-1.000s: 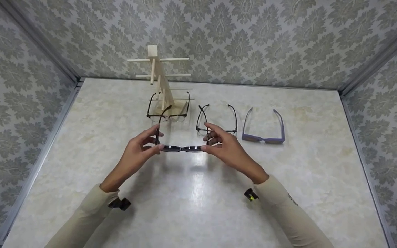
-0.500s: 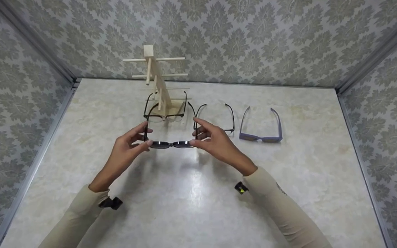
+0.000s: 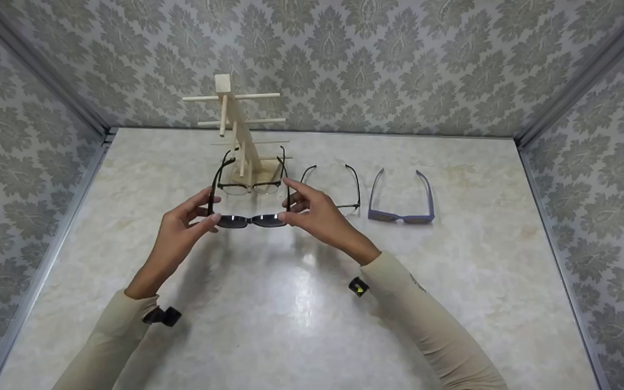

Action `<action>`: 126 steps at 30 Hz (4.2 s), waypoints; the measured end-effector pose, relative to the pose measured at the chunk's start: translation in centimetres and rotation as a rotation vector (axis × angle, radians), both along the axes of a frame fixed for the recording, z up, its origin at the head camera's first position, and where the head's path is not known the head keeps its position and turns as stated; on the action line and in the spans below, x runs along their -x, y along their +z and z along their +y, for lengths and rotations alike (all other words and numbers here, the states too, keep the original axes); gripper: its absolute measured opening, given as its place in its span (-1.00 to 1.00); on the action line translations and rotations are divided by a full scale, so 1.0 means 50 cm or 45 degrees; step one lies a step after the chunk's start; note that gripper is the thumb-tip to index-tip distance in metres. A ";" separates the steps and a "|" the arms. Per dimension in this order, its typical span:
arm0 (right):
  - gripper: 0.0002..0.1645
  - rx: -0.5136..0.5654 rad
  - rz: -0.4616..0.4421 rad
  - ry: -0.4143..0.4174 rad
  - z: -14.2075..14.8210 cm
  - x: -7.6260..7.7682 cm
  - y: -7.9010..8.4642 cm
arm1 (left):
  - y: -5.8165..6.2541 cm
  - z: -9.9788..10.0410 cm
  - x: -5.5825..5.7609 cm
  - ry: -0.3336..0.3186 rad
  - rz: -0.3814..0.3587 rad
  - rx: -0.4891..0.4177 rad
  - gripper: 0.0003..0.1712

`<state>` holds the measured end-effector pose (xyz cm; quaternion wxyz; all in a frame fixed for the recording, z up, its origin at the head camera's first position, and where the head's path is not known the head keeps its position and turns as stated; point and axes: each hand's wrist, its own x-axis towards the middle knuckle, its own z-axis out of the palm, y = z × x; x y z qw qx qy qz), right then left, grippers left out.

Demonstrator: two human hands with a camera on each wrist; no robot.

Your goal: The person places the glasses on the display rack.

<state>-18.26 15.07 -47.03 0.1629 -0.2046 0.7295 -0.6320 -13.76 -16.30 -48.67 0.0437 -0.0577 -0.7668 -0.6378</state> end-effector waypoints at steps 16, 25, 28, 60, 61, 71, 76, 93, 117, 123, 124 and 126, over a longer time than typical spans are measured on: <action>0.01 0.017 0.020 0.012 -0.036 0.030 0.015 | 0.021 -0.032 0.030 0.022 0.004 0.055 -0.28; 0.02 0.004 0.003 0.000 -0.051 0.045 0.016 | 0.030 -0.042 0.044 0.059 0.027 0.100 -0.29; 0.03 0.006 0.007 -0.008 -0.057 0.049 0.019 | 0.035 -0.045 0.048 0.074 0.037 0.110 -0.29; -0.06 0.065 -0.006 -0.129 -0.065 0.124 0.036 | 0.059 -0.025 0.154 0.087 0.036 0.094 -0.35; -0.06 0.070 -0.008 -0.132 -0.065 0.125 0.035 | 0.058 -0.026 0.158 0.087 0.029 0.100 -0.35; -0.11 0.072 0.019 -0.157 -0.063 0.139 0.029 | 0.071 -0.023 0.181 0.064 -0.010 0.131 -0.34; -0.12 0.055 0.006 -0.164 -0.068 0.144 0.024 | 0.067 -0.027 0.193 0.056 -0.035 0.121 -0.36; -0.18 0.060 -0.034 -0.246 -0.091 0.156 0.023 | 0.050 -0.041 0.215 0.037 -0.120 -0.005 -0.37; -0.22 -0.018 0.057 -0.165 -0.066 0.128 0.015 | 0.025 -0.060 0.173 0.035 -0.039 0.137 -0.36; -0.23 -0.059 0.077 -0.187 -0.043 0.116 0.013 | 0.019 -0.070 0.152 0.103 0.003 0.209 -0.35; -0.23 -0.064 0.079 -0.198 -0.035 0.113 0.011 | 0.016 -0.074 0.145 0.119 0.013 0.220 -0.37; -0.25 -0.070 0.084 -0.220 -0.018 0.103 0.008 | 0.009 -0.084 0.130 0.149 0.027 0.243 -0.40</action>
